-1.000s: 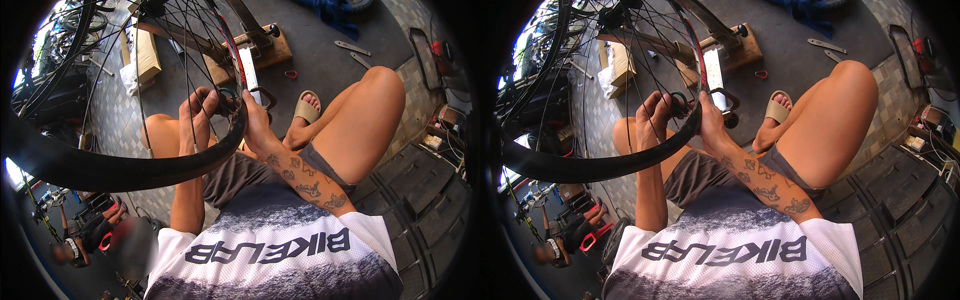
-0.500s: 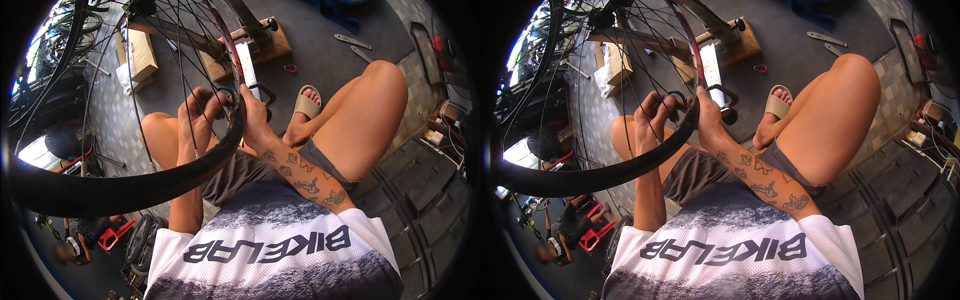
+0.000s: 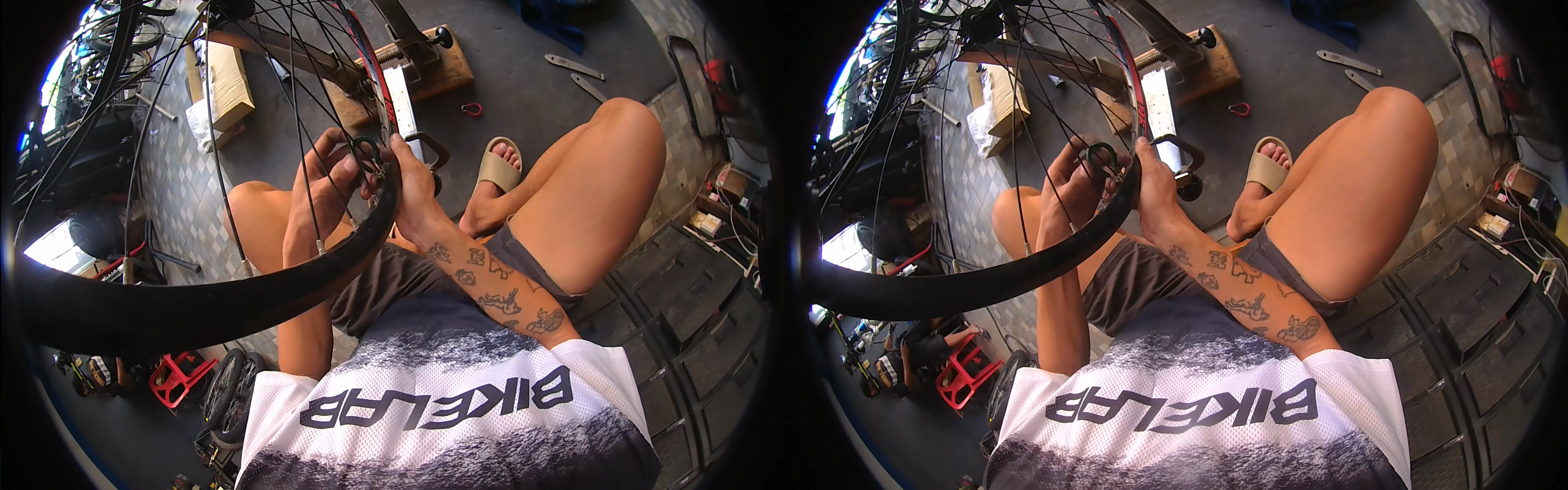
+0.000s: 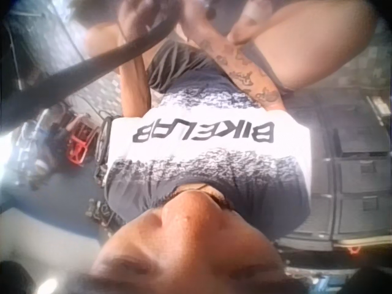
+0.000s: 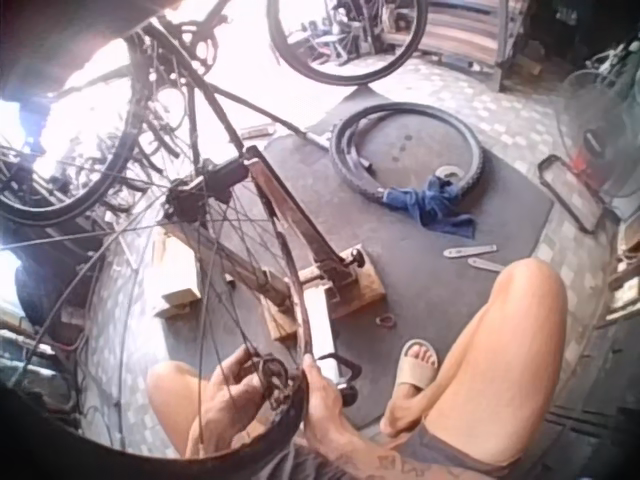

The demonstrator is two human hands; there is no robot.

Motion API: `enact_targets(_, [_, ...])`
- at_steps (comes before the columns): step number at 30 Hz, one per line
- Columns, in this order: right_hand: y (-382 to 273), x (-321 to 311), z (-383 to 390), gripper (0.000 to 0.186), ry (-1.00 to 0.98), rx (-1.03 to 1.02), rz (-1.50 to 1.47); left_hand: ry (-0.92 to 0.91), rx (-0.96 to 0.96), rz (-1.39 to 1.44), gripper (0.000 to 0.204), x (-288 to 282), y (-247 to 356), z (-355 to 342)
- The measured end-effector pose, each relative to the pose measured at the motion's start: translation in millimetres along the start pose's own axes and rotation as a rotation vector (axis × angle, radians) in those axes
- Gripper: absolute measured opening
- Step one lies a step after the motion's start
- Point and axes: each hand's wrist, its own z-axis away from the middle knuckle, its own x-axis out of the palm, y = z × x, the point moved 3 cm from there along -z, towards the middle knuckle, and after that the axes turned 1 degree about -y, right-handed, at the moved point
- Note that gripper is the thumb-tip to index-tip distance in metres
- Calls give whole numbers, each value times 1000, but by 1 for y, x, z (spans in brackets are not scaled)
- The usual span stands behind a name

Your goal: The person sits on the floor and works on a bicycle wheel mounted on a truing stand. They repeatedly attach and remove a small green circular object from the rim, rotating the wheel between adjustments.

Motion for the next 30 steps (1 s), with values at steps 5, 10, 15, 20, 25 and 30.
enact_targets(5, [1,-4,-2,50,48,-1,31,47,2,-60,32,-6,-7,-9])
enact_targets(10, [4,-12,-10,46,28,-32,69,352,88,-478,29,16,3,-2])
enact_targets(15, [5,-16,-12,43,29,-40,75,480,141,-602,33,33,13,0])
enact_targets(20, [1,-17,-8,41,17,-28,99,373,247,-705,22,30,19,16])
enact_targets(25, [1,-19,-10,44,-5,-37,111,100,442,-719,19,21,16,22])
enact_targets(30, [-10,-5,4,51,0,16,125,319,379,-364,13,6,19,38])
